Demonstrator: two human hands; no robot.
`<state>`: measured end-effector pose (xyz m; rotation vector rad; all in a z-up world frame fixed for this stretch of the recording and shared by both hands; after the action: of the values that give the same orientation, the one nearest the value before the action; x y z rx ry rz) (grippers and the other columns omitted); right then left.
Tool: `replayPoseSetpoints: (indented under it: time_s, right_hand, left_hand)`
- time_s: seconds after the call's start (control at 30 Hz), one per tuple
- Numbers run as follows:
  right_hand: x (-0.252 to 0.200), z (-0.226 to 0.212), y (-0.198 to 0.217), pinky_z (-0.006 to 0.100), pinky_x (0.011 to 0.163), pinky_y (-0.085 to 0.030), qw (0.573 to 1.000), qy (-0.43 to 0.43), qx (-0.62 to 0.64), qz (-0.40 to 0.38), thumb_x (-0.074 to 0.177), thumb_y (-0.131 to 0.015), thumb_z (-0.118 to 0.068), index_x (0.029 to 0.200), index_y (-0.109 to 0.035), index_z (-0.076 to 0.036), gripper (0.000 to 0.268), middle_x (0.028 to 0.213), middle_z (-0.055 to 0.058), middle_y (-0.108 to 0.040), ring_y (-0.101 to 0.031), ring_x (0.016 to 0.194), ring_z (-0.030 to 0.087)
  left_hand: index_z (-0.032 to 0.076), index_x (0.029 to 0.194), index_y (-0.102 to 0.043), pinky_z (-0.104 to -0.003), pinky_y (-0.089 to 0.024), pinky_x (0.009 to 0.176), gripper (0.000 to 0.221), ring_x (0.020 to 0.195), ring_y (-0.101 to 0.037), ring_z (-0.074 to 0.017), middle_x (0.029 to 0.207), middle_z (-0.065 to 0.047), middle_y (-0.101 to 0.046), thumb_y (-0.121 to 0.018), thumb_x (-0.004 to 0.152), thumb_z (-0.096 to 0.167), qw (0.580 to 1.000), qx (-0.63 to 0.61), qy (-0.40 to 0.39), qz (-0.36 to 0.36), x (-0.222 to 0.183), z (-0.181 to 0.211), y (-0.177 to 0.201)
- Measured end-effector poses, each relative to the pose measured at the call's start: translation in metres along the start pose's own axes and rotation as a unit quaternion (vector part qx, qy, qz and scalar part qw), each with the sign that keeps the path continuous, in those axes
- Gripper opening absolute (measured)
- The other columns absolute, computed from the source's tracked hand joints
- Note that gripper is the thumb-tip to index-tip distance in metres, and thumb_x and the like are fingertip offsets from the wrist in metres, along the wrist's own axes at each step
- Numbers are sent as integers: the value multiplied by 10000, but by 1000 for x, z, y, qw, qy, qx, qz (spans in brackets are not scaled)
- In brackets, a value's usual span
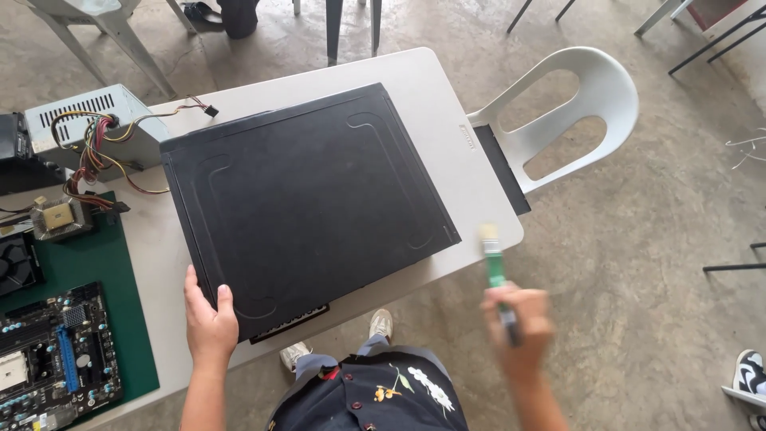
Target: Cleaning dust from computer case panels and the main chassis using a brush and a screwdriver
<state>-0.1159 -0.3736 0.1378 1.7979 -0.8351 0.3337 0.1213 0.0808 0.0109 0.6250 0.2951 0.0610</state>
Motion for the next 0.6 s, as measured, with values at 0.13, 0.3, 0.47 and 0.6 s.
replayPoseSetpoints:
  time_s: [0.13,0.3,0.47,0.6]
  right_hand:
    - [-10,-163,-38,326,736,-587,951,141,267,-62,906,-796,-29,819,-738,-143,155,789,-11,-749,-693,732,190]
    - [-77,-181,-122,250,1219,-487,611,-297,483,-552,939,-681,-157,746,-630,-66,220,540,-20,-593,-525,598,47]
    - [-1,-103,-36,311,856,-626,938,92,293,-158,896,-767,-96,941,-759,-137,61,973,91,-770,-782,924,208]
    - [-10,-36,-14,272,691,-614,998,57,9,-18,902,-805,-32,885,-677,-145,171,908,58,-646,-802,989,224]
  left_hand:
    - [75,1677,-210,-499,-279,1245,719,1591,-274,-342,1746,-158,-271,-437,1038,313,1000,-2,-6,-1,1,1,-1]
    - [75,1679,-201,-497,-260,1258,719,1595,-261,-352,1745,-171,-259,-434,1042,313,1000,-12,-10,-6,1,3,0]
    - [84,1684,-189,-476,-238,1279,718,1610,-228,-338,1757,-151,-227,-448,1048,292,998,-65,9,-12,0,1,-2]
    - [66,1673,-207,-476,-241,1282,711,1602,-238,-361,1745,-172,-241,-465,1037,252,995,-99,7,-5,1,-11,-7]
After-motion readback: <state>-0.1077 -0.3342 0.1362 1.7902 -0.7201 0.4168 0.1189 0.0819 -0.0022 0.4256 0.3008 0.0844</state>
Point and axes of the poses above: each hand's wrist, its own x-axis towards the middle knuckle, its own y-axis out of the back of the hand, z = x × y, the point moved 8 cm from there along x, towards the middle knuckle
